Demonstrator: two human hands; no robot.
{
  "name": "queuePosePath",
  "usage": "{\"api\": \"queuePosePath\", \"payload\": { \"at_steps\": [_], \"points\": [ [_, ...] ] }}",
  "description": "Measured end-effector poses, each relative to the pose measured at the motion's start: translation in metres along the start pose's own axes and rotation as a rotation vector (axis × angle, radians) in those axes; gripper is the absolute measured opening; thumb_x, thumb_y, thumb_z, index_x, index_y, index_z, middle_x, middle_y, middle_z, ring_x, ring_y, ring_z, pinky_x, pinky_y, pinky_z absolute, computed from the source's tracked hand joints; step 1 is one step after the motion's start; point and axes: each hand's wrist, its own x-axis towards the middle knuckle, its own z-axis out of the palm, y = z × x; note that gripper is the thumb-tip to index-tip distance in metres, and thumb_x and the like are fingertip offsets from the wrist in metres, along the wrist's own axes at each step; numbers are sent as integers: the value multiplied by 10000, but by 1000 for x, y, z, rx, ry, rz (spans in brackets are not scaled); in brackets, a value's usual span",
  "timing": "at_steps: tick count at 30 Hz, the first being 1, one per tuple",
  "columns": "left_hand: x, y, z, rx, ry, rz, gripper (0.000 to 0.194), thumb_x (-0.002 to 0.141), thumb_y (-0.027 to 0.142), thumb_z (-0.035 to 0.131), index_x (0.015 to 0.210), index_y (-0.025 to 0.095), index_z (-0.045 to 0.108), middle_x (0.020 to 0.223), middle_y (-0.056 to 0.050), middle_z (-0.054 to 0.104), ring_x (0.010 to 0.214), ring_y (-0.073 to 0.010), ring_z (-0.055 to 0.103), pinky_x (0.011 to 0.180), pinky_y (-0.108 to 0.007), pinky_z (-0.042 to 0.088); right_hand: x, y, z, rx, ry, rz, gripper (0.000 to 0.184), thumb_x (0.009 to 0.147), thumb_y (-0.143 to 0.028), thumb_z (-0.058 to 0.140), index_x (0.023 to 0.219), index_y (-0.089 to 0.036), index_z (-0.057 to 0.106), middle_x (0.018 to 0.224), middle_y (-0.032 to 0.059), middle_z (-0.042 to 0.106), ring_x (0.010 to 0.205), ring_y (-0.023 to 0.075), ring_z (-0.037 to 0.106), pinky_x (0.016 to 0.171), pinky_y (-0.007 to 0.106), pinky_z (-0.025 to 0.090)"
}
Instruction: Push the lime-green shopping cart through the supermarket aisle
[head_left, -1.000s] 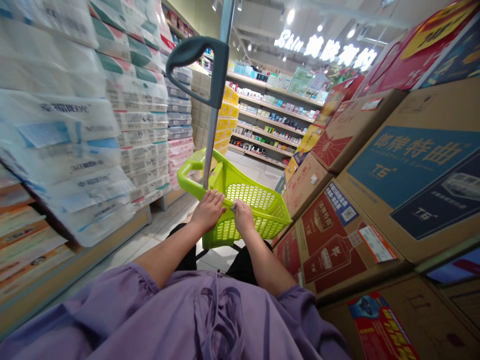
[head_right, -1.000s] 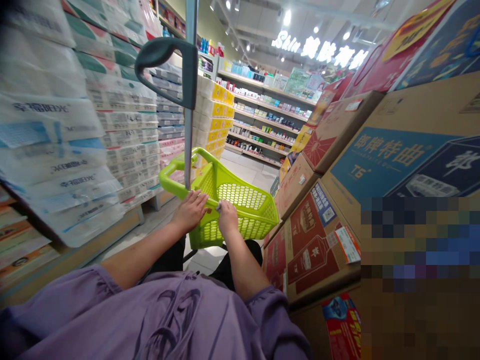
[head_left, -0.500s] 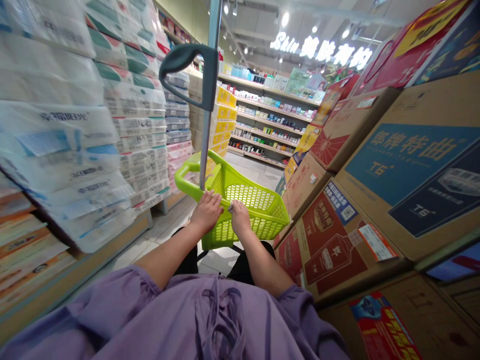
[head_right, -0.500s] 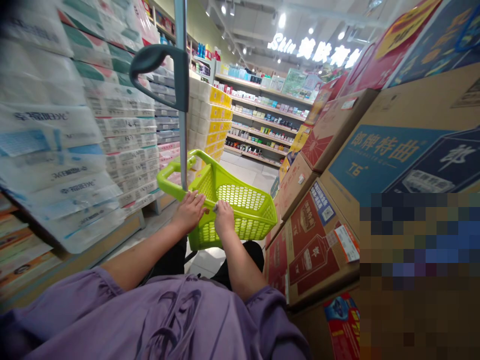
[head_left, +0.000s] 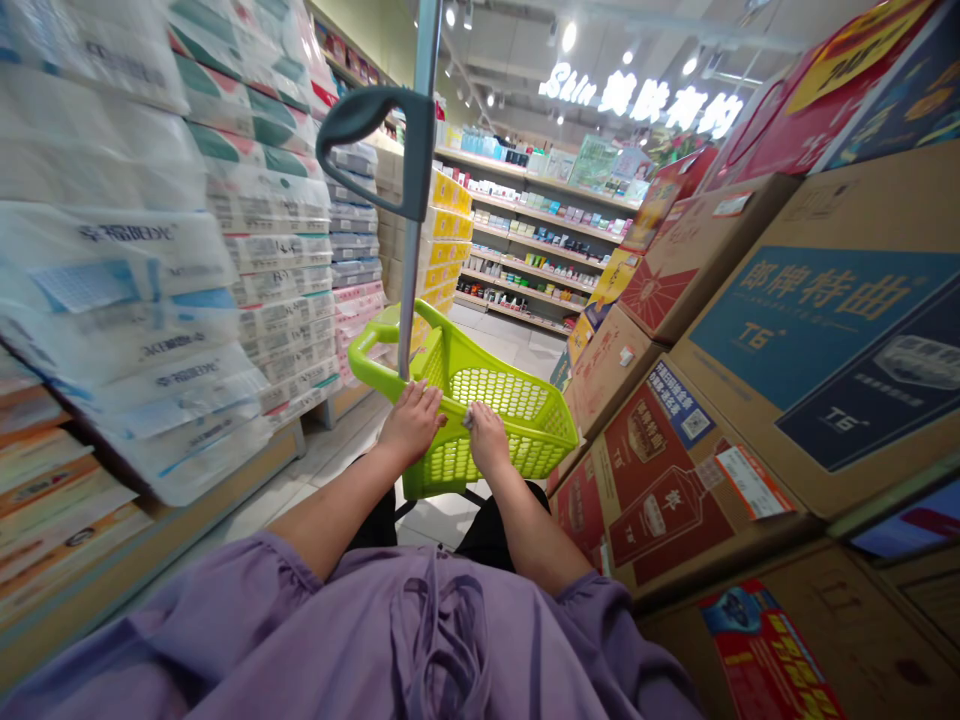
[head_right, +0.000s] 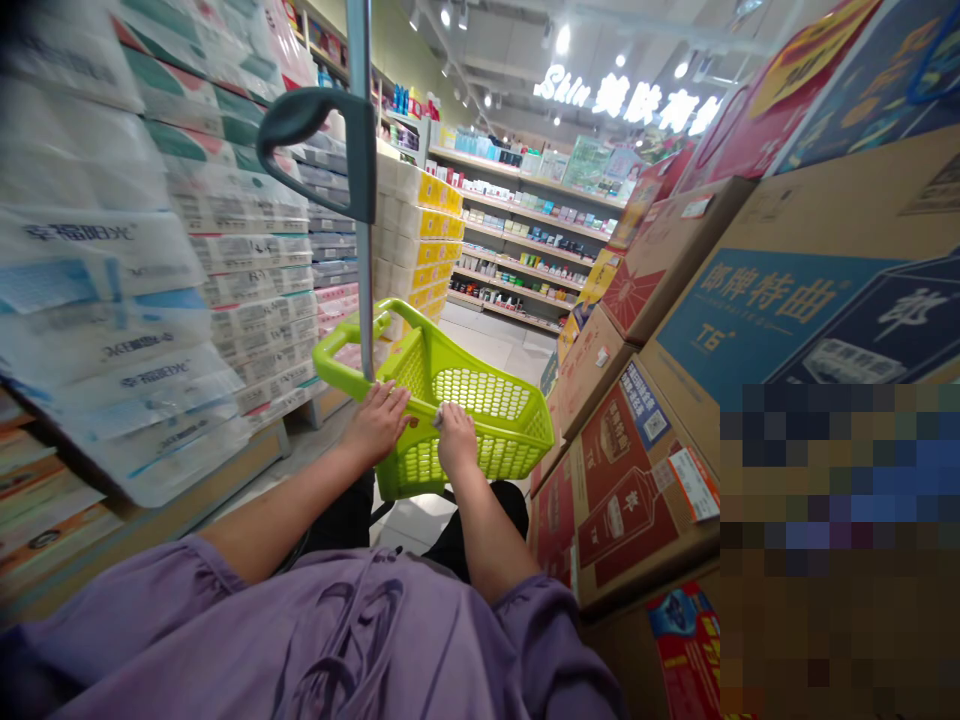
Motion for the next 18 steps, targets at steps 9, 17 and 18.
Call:
{"api": "queuePosePath", "payload": {
  "at_steps": [9, 17, 18],
  "points": [
    [1, 2, 0, 4, -28, -17, 502, 942, 329, 389, 1300, 16, 550, 1353, -196, 548, 1356, -330, 386, 1164, -483, 237, -16, 45, -5, -26, 152, 169, 352, 902, -95, 366, 1105, -172, 643, 1196, 111, 637, 1182, 215, 501, 1038, 370, 313],
    [10, -17, 3, 10, -56, 42, 484, 933, 276, 343, 1324, 69, 541, 1370, -169, 540, 1365, -291, 387, 1143, -474, 277, -6, 43, -17, -33, 44, 133, 328, 878, -71, 366, 979, -199, 650, 1030, 66, 653, 1055, 197, 516, 934, 304, 335],
    [11, -21, 4, 12, -65, 41, 485, 930, 267, 337, 1326, 73, 540, 1374, -166, 537, 1367, -290, 384, 1141, -475, 280, -4, 42, -18, -36, 29, 135, 317, 876, -70, 369, 949, -200, 649, 994, 59, 653, 1017, 193, 521, 909, 293, 339]
  ]
}}
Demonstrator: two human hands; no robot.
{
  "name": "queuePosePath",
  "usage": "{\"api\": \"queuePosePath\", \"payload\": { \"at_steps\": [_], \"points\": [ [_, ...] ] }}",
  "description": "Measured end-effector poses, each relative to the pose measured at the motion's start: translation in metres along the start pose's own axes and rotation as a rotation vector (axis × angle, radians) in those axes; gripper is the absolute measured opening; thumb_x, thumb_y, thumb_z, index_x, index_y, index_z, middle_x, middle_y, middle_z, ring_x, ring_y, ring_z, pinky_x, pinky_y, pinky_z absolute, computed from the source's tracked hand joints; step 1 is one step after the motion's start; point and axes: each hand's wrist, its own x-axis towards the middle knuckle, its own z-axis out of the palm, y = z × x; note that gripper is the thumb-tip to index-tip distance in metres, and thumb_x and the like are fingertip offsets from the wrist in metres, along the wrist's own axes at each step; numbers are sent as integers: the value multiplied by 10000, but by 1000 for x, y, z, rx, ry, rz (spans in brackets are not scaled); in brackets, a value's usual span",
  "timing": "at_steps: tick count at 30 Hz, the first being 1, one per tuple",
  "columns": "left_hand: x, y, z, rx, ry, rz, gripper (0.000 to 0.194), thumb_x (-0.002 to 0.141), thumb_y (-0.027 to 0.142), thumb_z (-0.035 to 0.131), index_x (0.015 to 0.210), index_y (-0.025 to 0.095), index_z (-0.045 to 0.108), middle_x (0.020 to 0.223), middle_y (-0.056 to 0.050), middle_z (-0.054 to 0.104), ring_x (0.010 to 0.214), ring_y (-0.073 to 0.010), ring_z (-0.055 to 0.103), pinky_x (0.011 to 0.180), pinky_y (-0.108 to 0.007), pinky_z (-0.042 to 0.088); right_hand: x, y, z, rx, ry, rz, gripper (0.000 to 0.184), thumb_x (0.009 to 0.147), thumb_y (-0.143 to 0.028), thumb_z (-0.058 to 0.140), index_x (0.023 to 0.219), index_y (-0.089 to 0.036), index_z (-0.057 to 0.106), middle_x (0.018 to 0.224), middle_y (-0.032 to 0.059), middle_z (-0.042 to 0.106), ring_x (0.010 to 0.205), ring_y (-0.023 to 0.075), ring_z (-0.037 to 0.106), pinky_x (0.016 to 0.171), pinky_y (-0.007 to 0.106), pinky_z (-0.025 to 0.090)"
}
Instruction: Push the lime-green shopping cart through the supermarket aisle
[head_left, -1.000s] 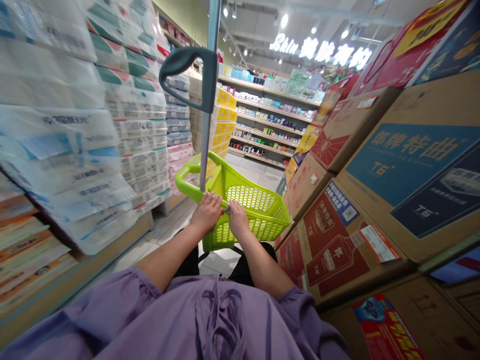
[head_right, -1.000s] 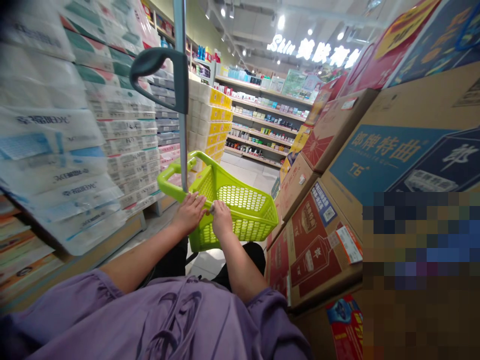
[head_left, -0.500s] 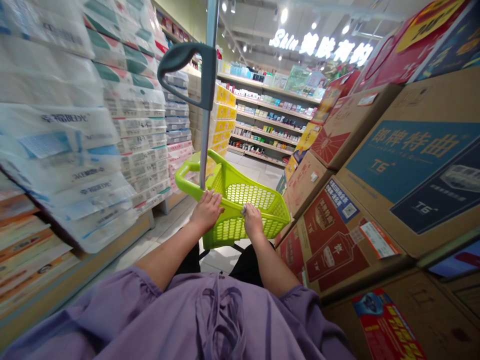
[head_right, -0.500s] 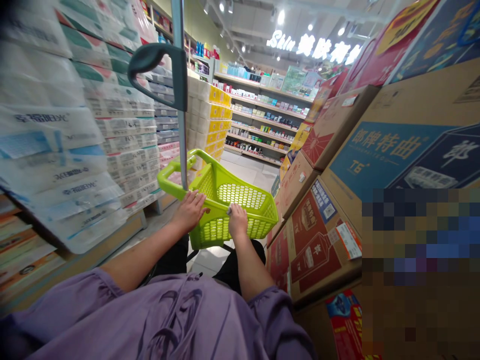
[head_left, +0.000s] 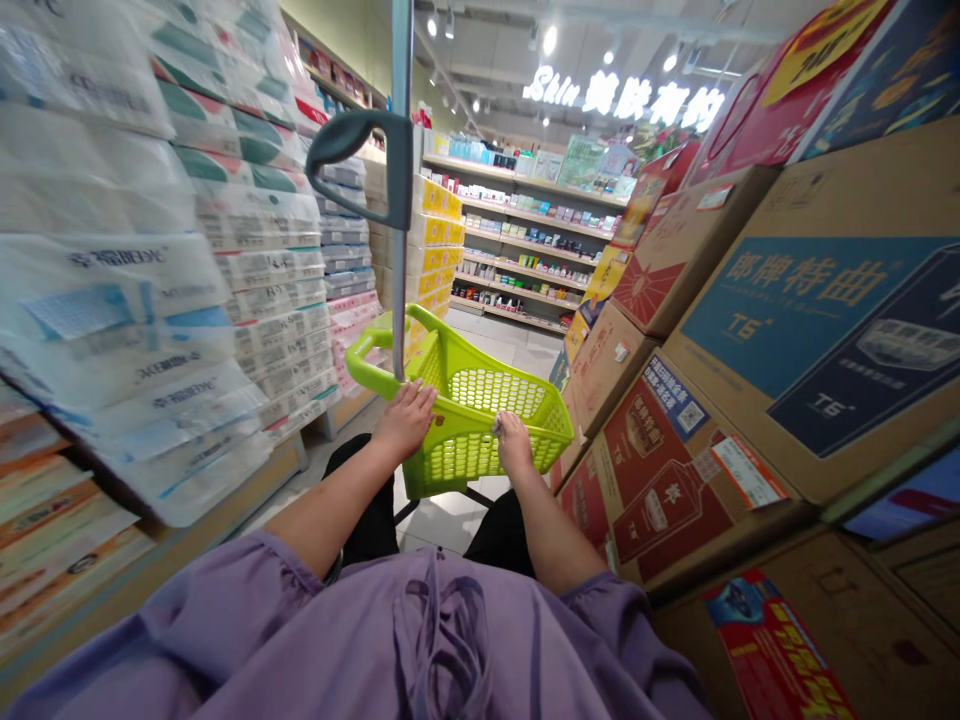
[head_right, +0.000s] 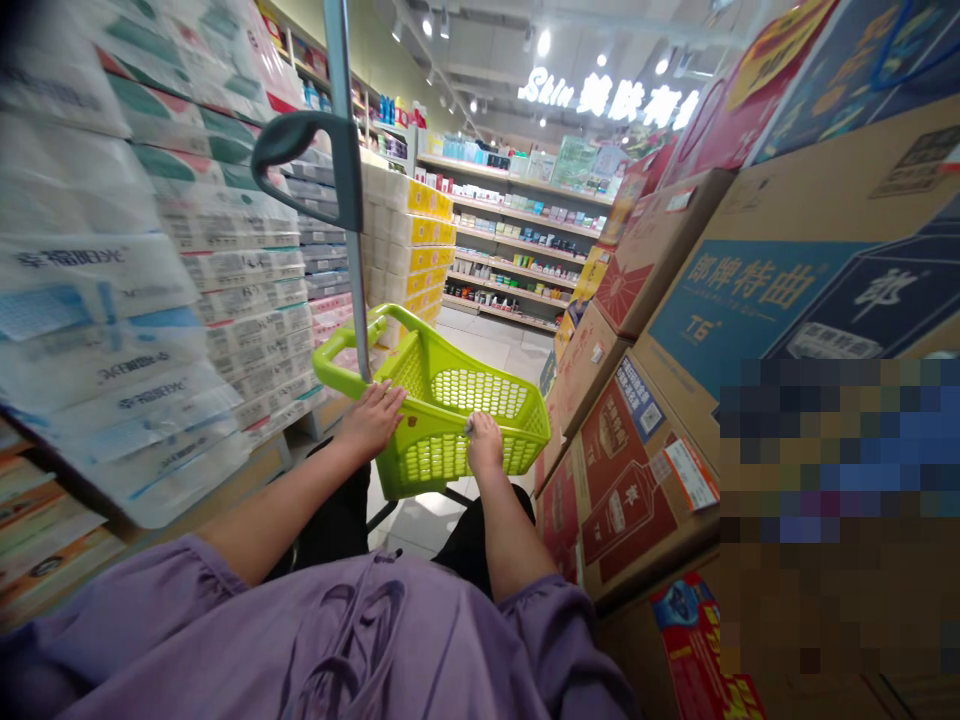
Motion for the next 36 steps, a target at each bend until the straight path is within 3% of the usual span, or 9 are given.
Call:
{"api": "queuePosePath", "payload": {
  "at_steps": [5, 11, 15, 19, 22, 24, 28, 31, 36],
  "points": [
    [4, -17, 6, 21, -37, -41, 509, 885, 164, 321, 1351, 104, 516, 1415, -129, 502, 1397, -280, 333, 1156, -487, 228, 10, -12, 1, -9, -55, -19, 292, 859, -48, 377, 851, -207, 622, 920, 31, 654, 903, 169, 531, 834, 263, 334],
    [9, -49, 20, 75, -58, -128, 587, 825, 78, 296, 1378, 133, 485, 1454, -106, 460, 1415, -275, 298, 1154, -512, 193, 10, -12, 5, -15, -101, -16, 357, 812, -2, 369, 932, -240, 607, 1050, 28, 640, 1053, 179, 497, 953, 314, 276],
    [18, -61, 36, 68, -43, -235, 601, 804, 96, 339, 1391, 130, 469, 1468, -135, 433, 1417, -306, 284, 1125, -554, 225, 12, -14, 10, -38, -101, -1, 331, 796, -1, 380, 900, -224, 601, 1023, 42, 640, 1017, 189, 501, 922, 306, 293],
    [24, -42, 51, 42, -119, -198, 620, 796, 94, 366, 1411, 129, 445, 1478, -141, 417, 1420, -311, 275, 1128, -554, 225, 17, -28, 20, -92, -130, -17, 323, 798, -19, 407, 968, -198, 614, 1018, 65, 641, 984, 194, 510, 901, 287, 317],
    [24, -17, 58, 6, -318, -110, 658, 791, 72, 362, 1444, 146, 396, 1522, -94, 350, 1443, -274, 223, 1167, -508, 173, 19, -36, 24, -130, -220, -36, 432, 831, -42, 401, 1201, -192, 564, 1221, 83, 600, 1101, 195, 489, 962, 295, 297],
    [22, -7, 59, 13, -371, -140, 662, 813, 68, 333, 1471, 133, 338, 1554, -76, 279, 1457, -265, 170, 1179, -488, 149, 18, -38, 24, -137, -281, -28, 514, 847, -43, 379, 1324, -203, 485, 1358, 76, 528, 1211, 191, 439, 1025, 313, 254],
    [20, -10, 59, 43, -380, -182, 681, 829, 57, 316, 1500, 158, 261, 1569, -59, 237, 1464, -264, 138, 1185, -517, 70, 13, -40, 16, -133, -348, 26, 593, 833, -17, 363, 1386, -223, 428, 1470, 49, 431, 1330, 180, 347, 1096, 341, 173],
    [20, -9, 60, 44, -401, -214, 704, 814, 67, 369, 1503, 141, 245, 1569, -87, 234, 1461, -291, 142, 1183, -524, 63, 12, -46, 13, -142, -349, 44, 561, 833, -31, 383, 1352, -224, 472, 1433, 59, 473, 1280, 194, 409, 1064, 330, 232],
    [14, 16, 65, -47, -446, -17, 745, 790, 67, 427, 1505, 179, 246, 1559, -64, 279, 1456, -258, 179, 1179, -450, 174, 13, -59, 21, -159, -347, 5, 504, 858, -65, 378, 1331, -193, 497, 1372, 93, 526, 1194, 219, 485, 998, 324, 312]
  ]
}}
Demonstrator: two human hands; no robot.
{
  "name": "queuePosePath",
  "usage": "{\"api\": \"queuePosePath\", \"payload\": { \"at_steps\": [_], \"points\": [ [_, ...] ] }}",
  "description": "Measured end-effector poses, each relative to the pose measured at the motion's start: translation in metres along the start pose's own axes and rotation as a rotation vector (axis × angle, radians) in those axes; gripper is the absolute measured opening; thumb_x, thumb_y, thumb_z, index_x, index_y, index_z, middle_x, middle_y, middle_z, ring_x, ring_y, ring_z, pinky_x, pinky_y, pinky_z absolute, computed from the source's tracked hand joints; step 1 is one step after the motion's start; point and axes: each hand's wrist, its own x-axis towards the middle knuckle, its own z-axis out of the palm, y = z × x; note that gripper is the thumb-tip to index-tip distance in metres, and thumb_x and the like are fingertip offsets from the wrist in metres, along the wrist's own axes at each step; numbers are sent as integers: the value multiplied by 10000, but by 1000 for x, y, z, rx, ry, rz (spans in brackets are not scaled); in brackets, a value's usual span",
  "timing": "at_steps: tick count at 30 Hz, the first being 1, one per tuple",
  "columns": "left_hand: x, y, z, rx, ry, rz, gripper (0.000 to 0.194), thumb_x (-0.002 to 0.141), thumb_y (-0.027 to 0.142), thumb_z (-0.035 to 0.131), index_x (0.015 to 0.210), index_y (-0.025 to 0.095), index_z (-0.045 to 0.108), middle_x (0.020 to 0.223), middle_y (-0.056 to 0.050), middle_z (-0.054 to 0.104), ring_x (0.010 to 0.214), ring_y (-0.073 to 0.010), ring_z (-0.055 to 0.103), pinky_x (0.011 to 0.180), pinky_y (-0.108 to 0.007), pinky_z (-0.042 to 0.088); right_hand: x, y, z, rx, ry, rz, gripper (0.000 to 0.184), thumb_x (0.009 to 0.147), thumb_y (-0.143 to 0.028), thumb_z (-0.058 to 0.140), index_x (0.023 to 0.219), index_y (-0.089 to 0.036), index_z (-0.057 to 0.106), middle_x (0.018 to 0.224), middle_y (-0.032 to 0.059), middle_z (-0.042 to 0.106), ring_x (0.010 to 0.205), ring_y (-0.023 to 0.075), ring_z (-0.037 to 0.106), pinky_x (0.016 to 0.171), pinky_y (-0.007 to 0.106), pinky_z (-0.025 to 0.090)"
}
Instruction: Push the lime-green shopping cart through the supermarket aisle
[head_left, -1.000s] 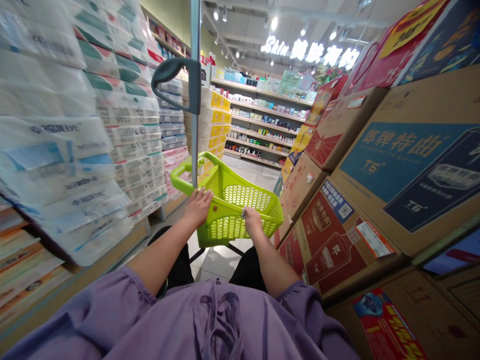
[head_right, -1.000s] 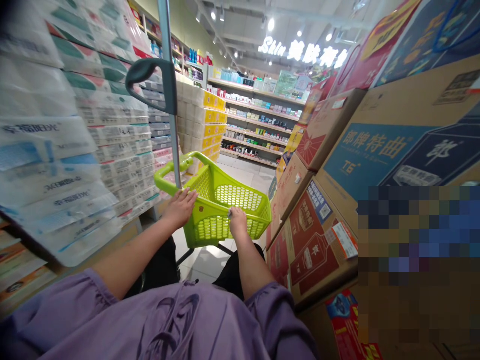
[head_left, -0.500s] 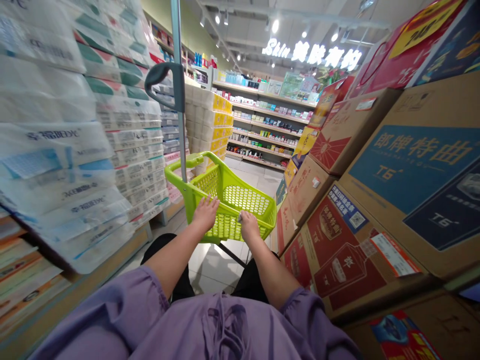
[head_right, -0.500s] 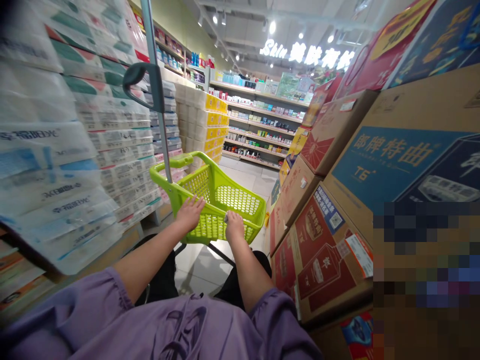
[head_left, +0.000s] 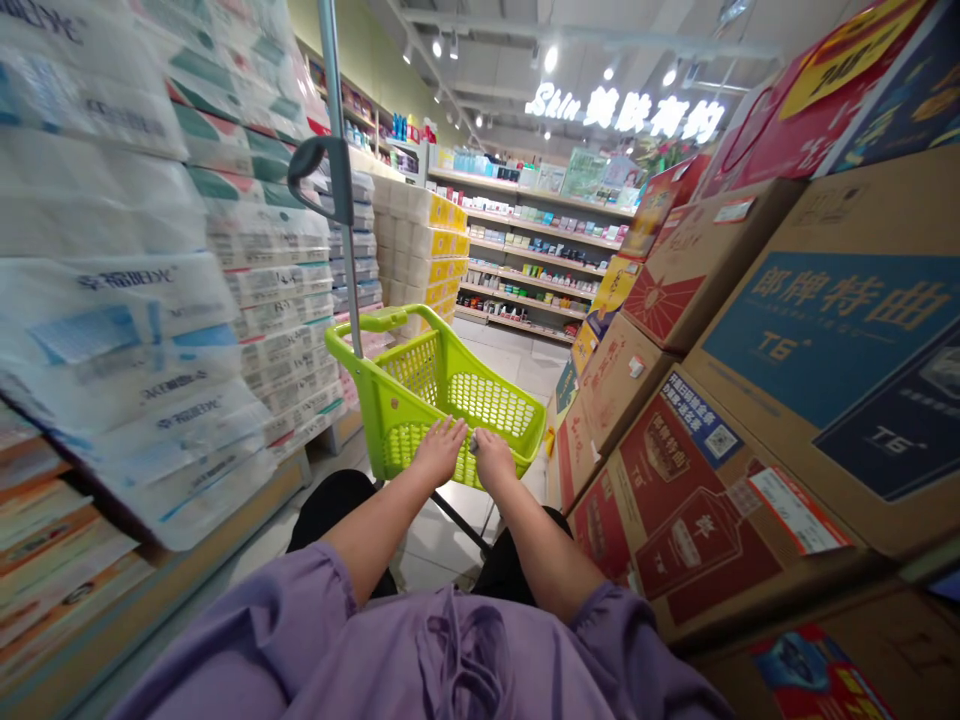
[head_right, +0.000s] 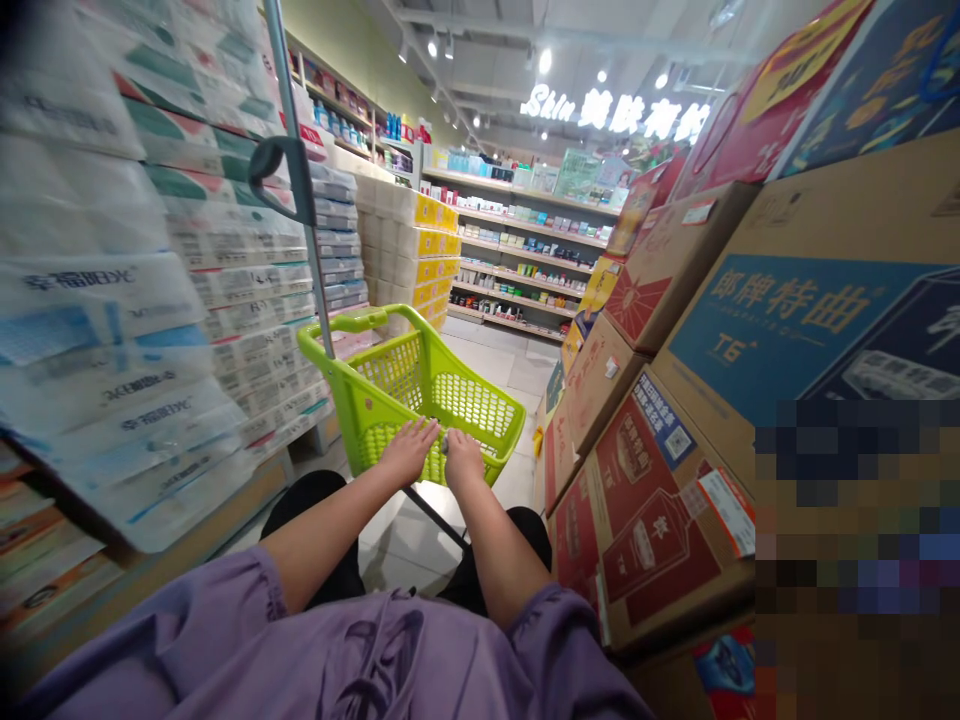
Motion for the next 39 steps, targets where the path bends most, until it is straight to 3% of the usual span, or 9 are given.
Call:
{"api": "queuePosePath", "payload": {
  "at_steps": [4, 10, 14, 18, 25, 31, 35, 39],
  "points": [
    [-6, 2, 5, 3, 4, -24, 745, 789, 45, 395, 1506, 183, 243, 1573, -59, 233, 1458, -254, 174, 1175, -472, 177, -3, 5, 1, 6, -17, -61, 529, 852, -63, 392, 1360, -192, 465, 1393, 86, 513, 1214, 211, 484, 993, 306, 329],
    [-1, -11, 5, 22, -38, -120, 751, 782, 70, 408, 1508, 143, 229, 1571, -101, 217, 1453, -272, 186, 1177, -501, 144, -18, 20, -10, 5, -75, 27, 442, 815, -73, 477, 1221, -222, 564, 1178, 66, 642, 1045, 187, 585, 818, 243, 394],
    [2, -15, 6, 22, -76, -189, 749, 773, 79, 429, 1498, 94, 244, 1569, -137, 206, 1451, -284, 188, 1176, -476, 162, -24, 9, -13, -4, -83, 27, 270, 810, -116, 523, 1034, -225, 627, 1004, 43, 680, 896, 170, 612, 728, 237, 386],
    [-2, -25, 6, 5, -61, -192, 745, 781, 72, 398, 1503, 87, 216, 1566, -147, 204, 1454, -273, 179, 1176, -478, 171, -27, -11, -12, -8, -86, 23, 192, 823, -156, 537, 987, -210, 623, 952, 57, 683, 848, 169, 607, 717, 249, 383],
    [-14, -42, 3, -36, -40, -213, 777, 771, 36, 404, 1512, 173, 215, 1575, -85, 218, 1443, -277, 218, 1161, -492, 220, -31, -35, -3, 63, -82, -69, 298, 852, -131, 480, 1121, -210, 581, 1097, 64, 671, 941, 171, 609, 799, 247, 402],
    [-33, -26, 5, -46, 1, 18, 681, 800, 67, 439, 1453, 243, 360, 1546, -17, 323, 1448, -231, 213, 1164, -428, 244, -28, -44, 3, 122, -99, -198, 456, 845, -138, 500, 1300, -169, 481, 1171, 94, 651, 956, 173, 621, 801, 233, 424],
    [-40, -25, 3, -17, 0, -37, 694, 808, 24, 373, 1458, 267, 357, 1547, 1, 315, 1441, -249, 232, 1165, -488, 212, -31, -29, 0, 112, -152, -246, 330, 849, -112, 482, 1133, -208, 621, 1107, 54, 687, 988, 175, 617, 863, 247, 420],
    [-41, -23, 4, -3, 11, -120, 696, 812, 37, 356, 1481, 223, 317, 1544, -52, 311, 1450, -268, 199, 1166, -527, 174, -36, -5, 3, 67, -127, -245, 446, 854, -85, 466, 1266, -227, 561, 1342, 72, 568, 1214, 199, 507, 1020, 329, 352]
  ]
}}
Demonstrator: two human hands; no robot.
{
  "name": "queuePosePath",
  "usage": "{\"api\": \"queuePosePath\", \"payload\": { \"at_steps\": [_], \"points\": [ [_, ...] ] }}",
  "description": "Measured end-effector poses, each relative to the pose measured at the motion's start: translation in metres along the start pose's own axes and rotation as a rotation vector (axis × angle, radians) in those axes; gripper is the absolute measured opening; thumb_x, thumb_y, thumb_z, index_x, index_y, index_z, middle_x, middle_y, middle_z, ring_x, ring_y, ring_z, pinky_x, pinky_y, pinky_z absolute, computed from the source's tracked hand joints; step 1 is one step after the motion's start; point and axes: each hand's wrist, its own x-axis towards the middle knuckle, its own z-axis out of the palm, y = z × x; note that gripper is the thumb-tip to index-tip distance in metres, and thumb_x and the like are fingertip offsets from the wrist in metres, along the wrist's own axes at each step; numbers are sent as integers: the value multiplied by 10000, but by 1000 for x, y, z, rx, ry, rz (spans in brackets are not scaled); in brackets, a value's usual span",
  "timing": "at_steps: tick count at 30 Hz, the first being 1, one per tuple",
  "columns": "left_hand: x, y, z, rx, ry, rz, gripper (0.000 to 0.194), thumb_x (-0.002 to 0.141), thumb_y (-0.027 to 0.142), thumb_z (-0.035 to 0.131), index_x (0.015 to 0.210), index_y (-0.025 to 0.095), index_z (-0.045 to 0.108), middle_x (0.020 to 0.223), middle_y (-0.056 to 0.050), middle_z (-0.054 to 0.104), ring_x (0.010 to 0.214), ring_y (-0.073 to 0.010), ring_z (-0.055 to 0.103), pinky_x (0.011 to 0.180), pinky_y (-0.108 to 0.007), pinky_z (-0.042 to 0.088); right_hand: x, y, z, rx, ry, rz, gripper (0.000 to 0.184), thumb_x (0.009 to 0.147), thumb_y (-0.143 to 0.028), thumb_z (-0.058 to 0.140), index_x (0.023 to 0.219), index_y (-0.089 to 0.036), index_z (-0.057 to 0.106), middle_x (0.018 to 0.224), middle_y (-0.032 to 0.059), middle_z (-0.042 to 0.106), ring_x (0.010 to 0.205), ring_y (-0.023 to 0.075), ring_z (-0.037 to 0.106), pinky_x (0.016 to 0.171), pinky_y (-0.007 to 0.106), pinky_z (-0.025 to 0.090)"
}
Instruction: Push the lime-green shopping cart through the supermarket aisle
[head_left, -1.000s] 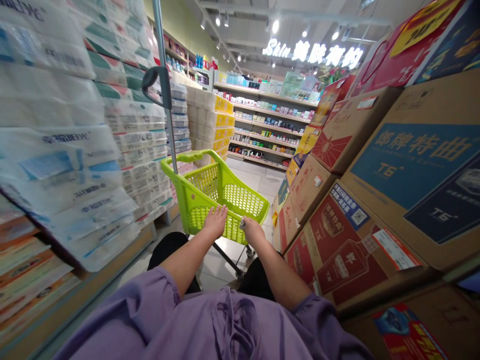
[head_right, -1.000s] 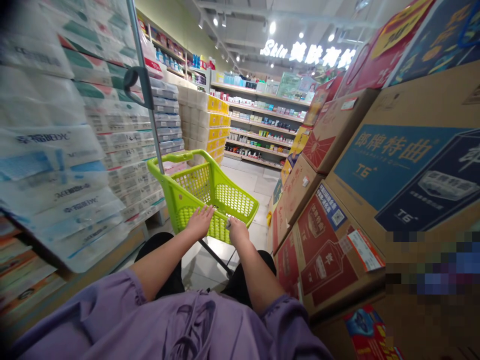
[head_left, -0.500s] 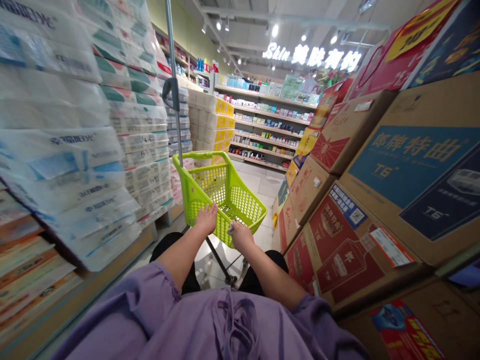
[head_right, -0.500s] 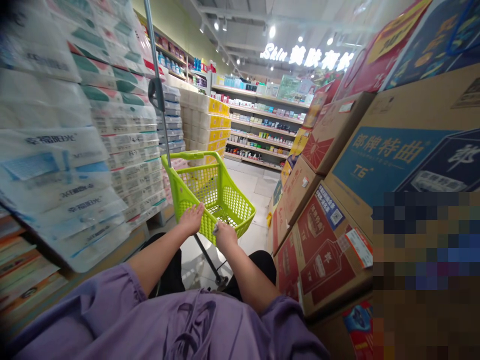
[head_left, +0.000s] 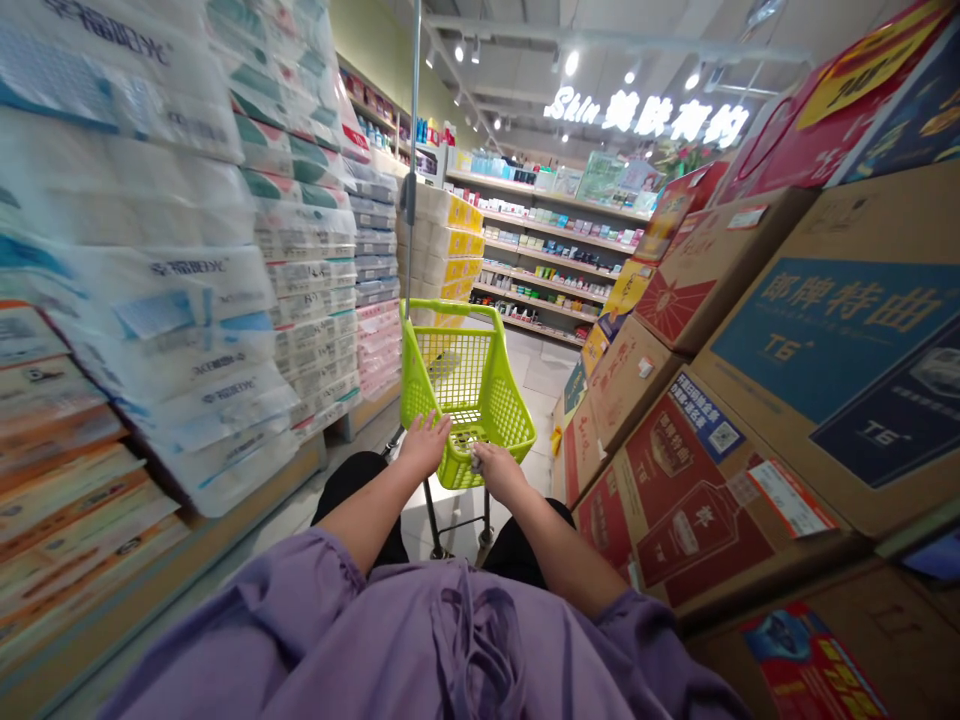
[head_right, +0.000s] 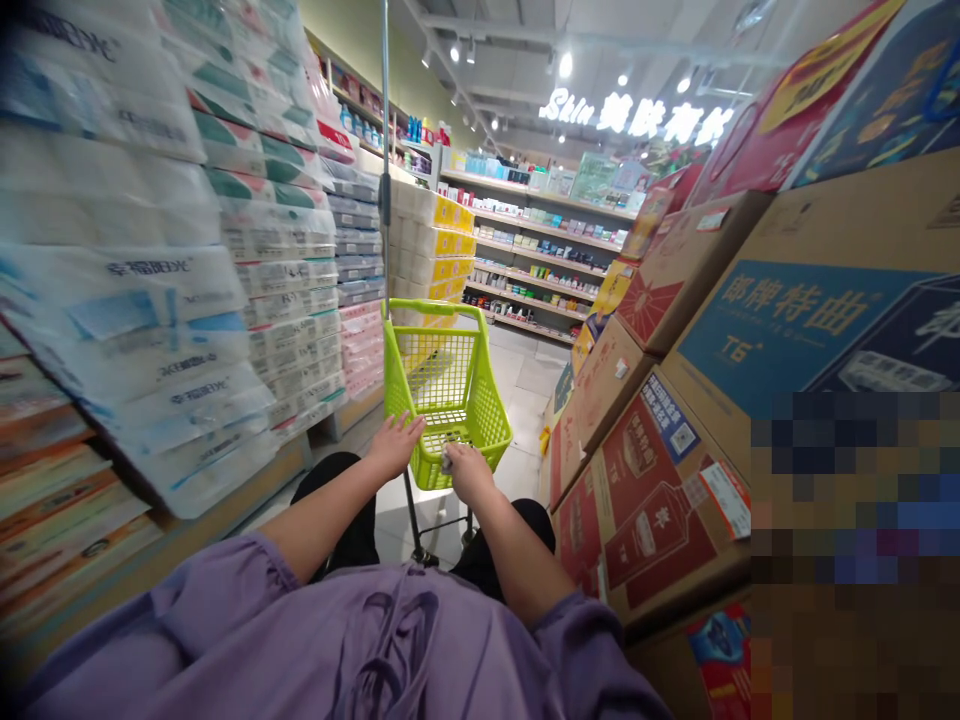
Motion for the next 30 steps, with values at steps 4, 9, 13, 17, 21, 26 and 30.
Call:
{"api": "queuePosePath", "payload": {
  "at_steps": [4, 9, 13, 17, 21, 26, 30],
  "points": [
    [-14, 23, 15, 25, 7, 109, 666, 822, 73, 356, 1483, 102, 287, 1546, -135, 285, 1459, -248, 163, 1182, -461, 159, 2, 4, 10, -49, 31, 0, 470, 886, -86, 438, 1336, -204, 508, 1405, 112, 503, 1288, 200, 441, 1066, 362, 317],
    [-30, 37, 32, 54, 58, 151, 650, 849, 94, 327, 1490, 43, 229, 1554, -169, 249, 1454, -244, 181, 1189, -421, 142, 11, -2, 18, -59, 29, 12, 499, 902, -84, 415, 1384, -208, 454, 1454, 114, 448, 1338, 200, 379, 1088, 385, 289],
    [-25, 26, 30, 50, 64, 160, 654, 859, 104, 332, 1503, 88, 218, 1521, -170, 325, 1437, -262, 242, 1184, -479, 145, 9, 10, 7, -77, 16, 74, 502, 910, -99, 410, 1390, -242, 446, 1441, 78, 469, 1320, 192, 400, 1093, 372, 273],
    [-18, 20, 28, 44, 19, 89, 637, 857, 99, 324, 1488, 53, 251, 1524, -187, 308, 1440, -275, 227, 1182, -476, 136, 4, 27, -5, -105, 42, 174, 507, 889, -57, 390, 1351, -237, 493, 1376, 98, 528, 1279, 212, 441, 1079, 391, 272],
    [-14, 24, 29, 41, -7, 36, 707, 826, 125, 387, 1504, 62, 196, 1532, -193, 283, 1448, -297, 192, 1177, -500, 123, 8, 17, -1, -114, 52, 191, 464, 874, -56, 405, 1298, -189, 540, 1326, 132, 559, 1254, 241, 458, 1073, 412, 271],
    [-15, 32, 29, 67, -53, 117, 747, 775, 130, 454, 1487, 48, 242, 1547, -189, 250, 1448, -299, 188, 1175, -467, 146, 19, -8, 15, -86, 52, 96, 438, 909, -118, 419, 1329, -208, 507, 1357, 103, 543, 1280, 197, 432, 1076, 342, 273],
    [-20, 30, 26, 57, -29, 148, 756, 777, 117, 433, 1498, 66, 212, 1549, -183, 244, 1451, -281, 190, 1173, -480, 148, 14, 5, 9, -62, 54, 80, 454, 896, -109, 438, 1327, -236, 506, 1357, 74, 551, 1242, 187, 475, 1072, 341, 273]
  ]
}}
